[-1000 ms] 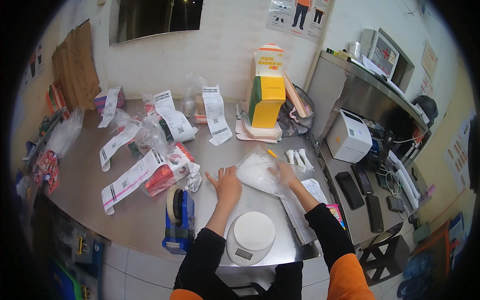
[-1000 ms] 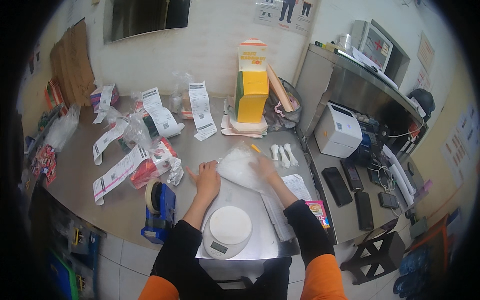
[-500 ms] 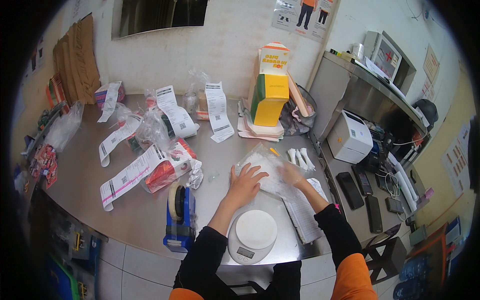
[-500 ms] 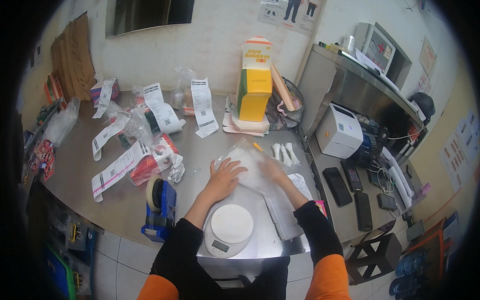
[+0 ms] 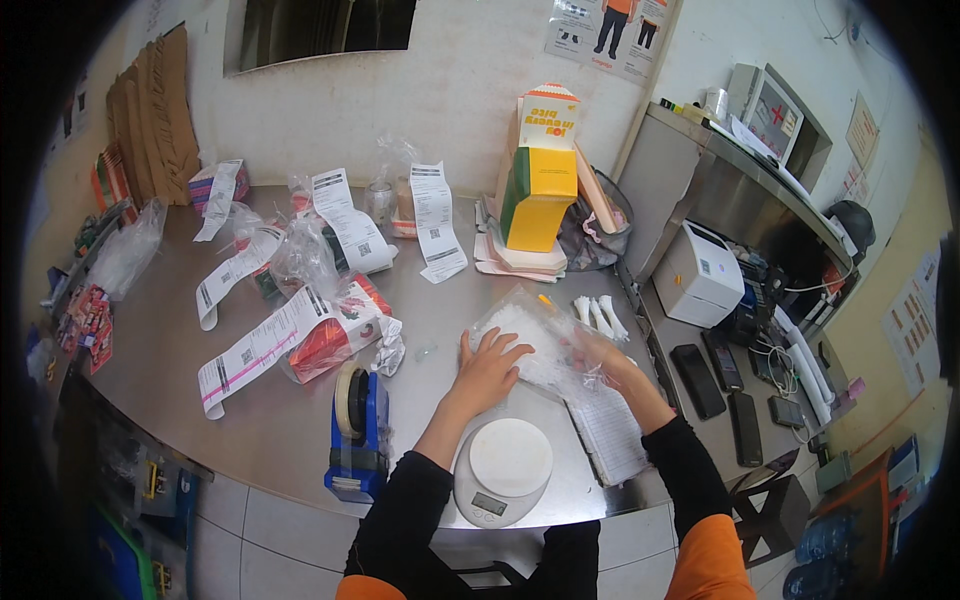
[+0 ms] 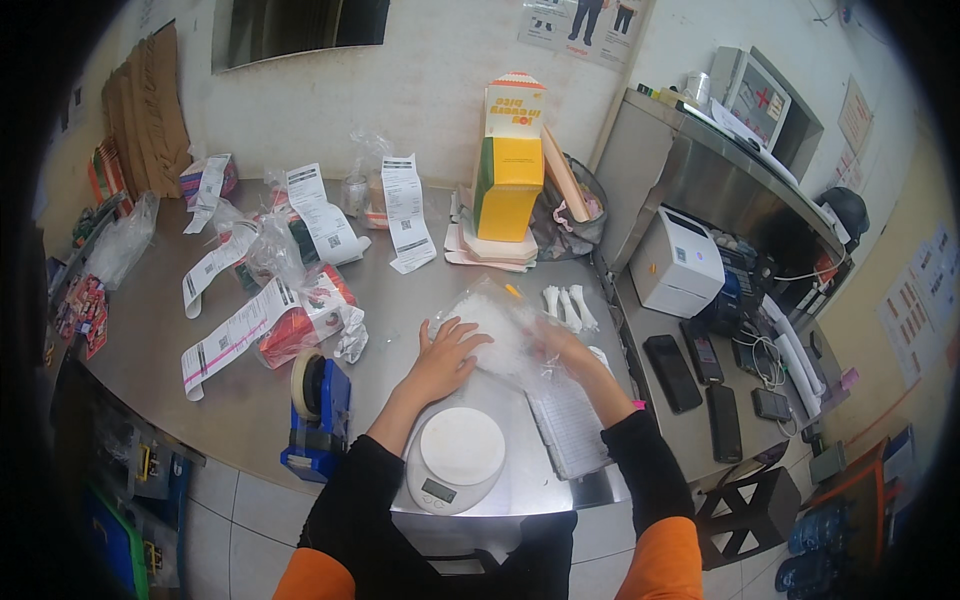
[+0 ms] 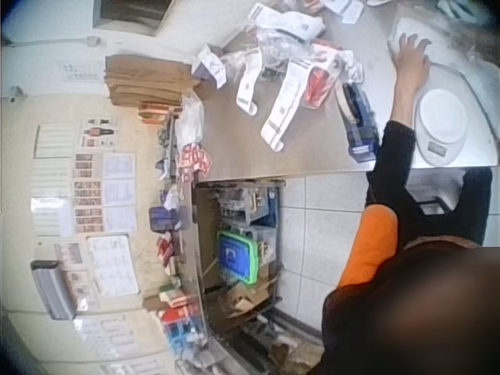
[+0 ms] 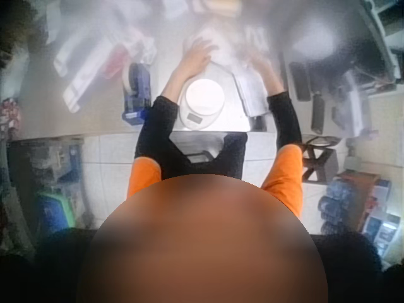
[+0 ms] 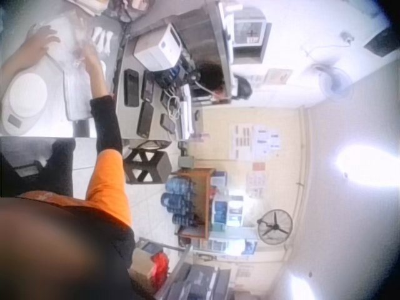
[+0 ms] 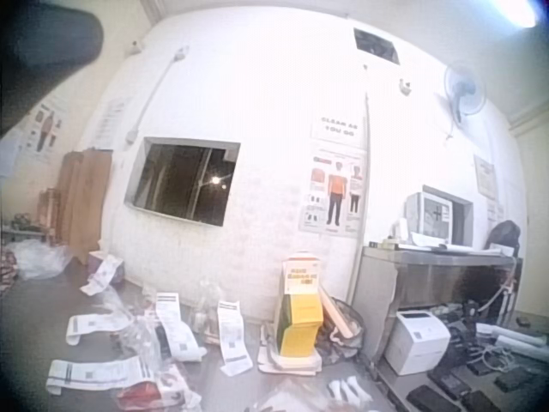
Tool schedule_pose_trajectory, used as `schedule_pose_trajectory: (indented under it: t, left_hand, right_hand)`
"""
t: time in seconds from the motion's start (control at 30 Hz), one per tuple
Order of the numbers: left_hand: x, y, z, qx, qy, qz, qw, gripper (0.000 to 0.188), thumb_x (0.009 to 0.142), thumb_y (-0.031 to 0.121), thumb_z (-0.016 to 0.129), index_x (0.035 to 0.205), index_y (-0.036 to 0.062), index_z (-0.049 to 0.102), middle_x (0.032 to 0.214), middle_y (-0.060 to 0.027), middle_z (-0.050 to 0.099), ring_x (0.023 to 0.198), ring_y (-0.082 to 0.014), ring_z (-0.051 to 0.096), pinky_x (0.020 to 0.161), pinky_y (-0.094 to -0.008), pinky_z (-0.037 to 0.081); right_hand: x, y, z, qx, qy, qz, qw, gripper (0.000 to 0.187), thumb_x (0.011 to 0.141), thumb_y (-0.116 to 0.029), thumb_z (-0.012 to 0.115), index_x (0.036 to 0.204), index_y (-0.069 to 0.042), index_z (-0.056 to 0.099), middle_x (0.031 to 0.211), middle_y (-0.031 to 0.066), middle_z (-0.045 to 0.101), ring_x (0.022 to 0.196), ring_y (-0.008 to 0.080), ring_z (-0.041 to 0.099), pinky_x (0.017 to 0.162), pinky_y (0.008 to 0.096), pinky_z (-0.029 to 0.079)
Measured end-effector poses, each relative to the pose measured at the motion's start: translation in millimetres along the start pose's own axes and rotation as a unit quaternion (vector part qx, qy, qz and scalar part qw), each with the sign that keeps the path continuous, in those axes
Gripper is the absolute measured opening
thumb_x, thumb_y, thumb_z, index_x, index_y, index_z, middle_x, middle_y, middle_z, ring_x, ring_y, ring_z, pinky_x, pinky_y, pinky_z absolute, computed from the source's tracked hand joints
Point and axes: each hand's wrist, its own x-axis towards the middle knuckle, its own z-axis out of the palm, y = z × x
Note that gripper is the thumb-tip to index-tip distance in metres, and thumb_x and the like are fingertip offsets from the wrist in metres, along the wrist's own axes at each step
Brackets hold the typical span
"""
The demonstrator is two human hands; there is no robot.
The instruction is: The person wraps small white items individually in bubble wrap at a cluttered counter. They place each wrapped item on a digital scale, then set it aside. The person uses a tape dispenser to seal the bubble wrap around each item.
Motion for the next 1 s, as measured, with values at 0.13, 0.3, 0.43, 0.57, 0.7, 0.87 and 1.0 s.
schedule_pose_trajectory:
  t: [0.13, 0.3, 0.43, 0.57, 0.7, 0.87, 1.0]
  left_hand:
    - [-0.7, -0.8, 1.8, -0.002, -0.006, -0.003, 1.000, 0.039, 0.083, 0.014, 0.057, 0.119, 0.0261, 0.053, 0.131, -0.0057, 0.045, 0.131, -0.0291, 0.030, 0.104, -0.0657, 0.009]
    - [-1.4, -1.0, 2.4, 0.005, -0.012, -0.007, 1.000, 0.039, 0.083, 0.015, 0.057, 0.120, 0.0254, 0.052, 0.132, -0.0056, 0.044, 0.132, -0.0293, 0.029, 0.103, -0.0662, 0.009]
    - [1.2, -0.1, 1.7, 0.007, -0.011, -0.008, 1.000, 0.038, 0.082, 0.016, 0.057, 0.119, 0.0241, 0.052, 0.133, -0.0064, 0.043, 0.133, -0.0295, 0.027, 0.104, -0.0653, 0.008]
    - [3.7, 7.0, -7.7, 0.020, 0.036, -0.001, 0.999, 0.035, 0.081, 0.015, 0.058, 0.115, 0.0217, 0.054, 0.132, -0.0076, 0.043, 0.133, -0.0300, 0.027, 0.104, -0.0635, 0.006]
    - [-0.4, 27.6, -27.1, 0.015, 0.093, 0.020, 0.995, 0.034, 0.079, 0.010, 0.058, 0.112, 0.0166, 0.056, 0.125, -0.0081, 0.047, 0.128, -0.0286, 0.033, 0.105, -0.0562, 0.013]
    - [-18.2, 82.3, -33.3, -0.182, 0.058, 0.027, 0.981, 0.032, 0.080, 0.007, 0.060, 0.111, 0.0096, 0.056, 0.119, -0.0068, 0.051, 0.109, -0.0252, 0.050, 0.095, -0.0416, 0.037]
    - [-11.9, 134.7, -14.3, -0.499, 0.021, -0.087, 0.862, 0.036, 0.088, 0.014, 0.056, 0.122, 0.0098, 0.048, 0.118, -0.0079, 0.053, 0.104, -0.0221, 0.054, 0.090, -0.0339, 0.042]
  right_hand:
    - [-3.9, -2.9, 5.6, 0.015, 0.035, 0.053, 0.998, 0.032, 0.091, -0.034, 0.055, 0.099, -0.003, 0.059, 0.068, -0.0043, 0.044, 0.055, 0.0077, 0.041, 0.048, 0.0214, 0.035]
    - [-26.4, -7.4, -10.2, 0.045, 0.030, 0.106, 0.993, 0.021, 0.092, -0.028, 0.054, 0.088, -0.007, 0.056, 0.061, -0.0068, 0.038, 0.047, 0.0048, 0.035, 0.039, 0.0207, 0.027]
    - [-68.3, -9.4, -34.6, 0.063, -0.019, 0.138, 0.988, 0.018, 0.096, -0.023, 0.047, 0.086, -0.009, 0.050, 0.057, -0.0083, 0.032, 0.044, 0.0031, 0.028, 0.038, 0.0205, 0.021]
    - [-111.0, 0.8, -51.0, 0.112, -0.018, 0.127, 0.985, 0.017, 0.097, -0.025, 0.045, 0.089, -0.010, 0.048, 0.057, -0.0084, 0.029, 0.044, 0.0033, 0.025, 0.039, 0.0210, 0.020]
    - [-125.1, 19.1, -48.3, 0.195, 0.080, 0.024, 0.977, 0.019, 0.098, -0.028, 0.044, 0.090, -0.011, 0.047, 0.057, -0.0082, 0.027, 0.045, 0.0035, 0.025, 0.040, 0.0209, 0.021]
    - [-120.2, 13.1, -30.5, 0.240, 0.122, -0.122, 0.955, 0.020, 0.098, -0.031, 0.043, 0.092, -0.012, 0.046, 0.058, -0.0070, 0.026, 0.045, 0.0038, 0.025, 0.040, 0.0202, 0.020]
    - [-120.6, -17.7, -4.6, 0.212, 0.041, -0.224, 0.950, 0.022, 0.099, -0.031, 0.042, 0.089, -0.012, 0.046, 0.058, -0.0069, 0.029, 0.046, 0.0037, 0.026, 0.040, 0.0206, 0.021]
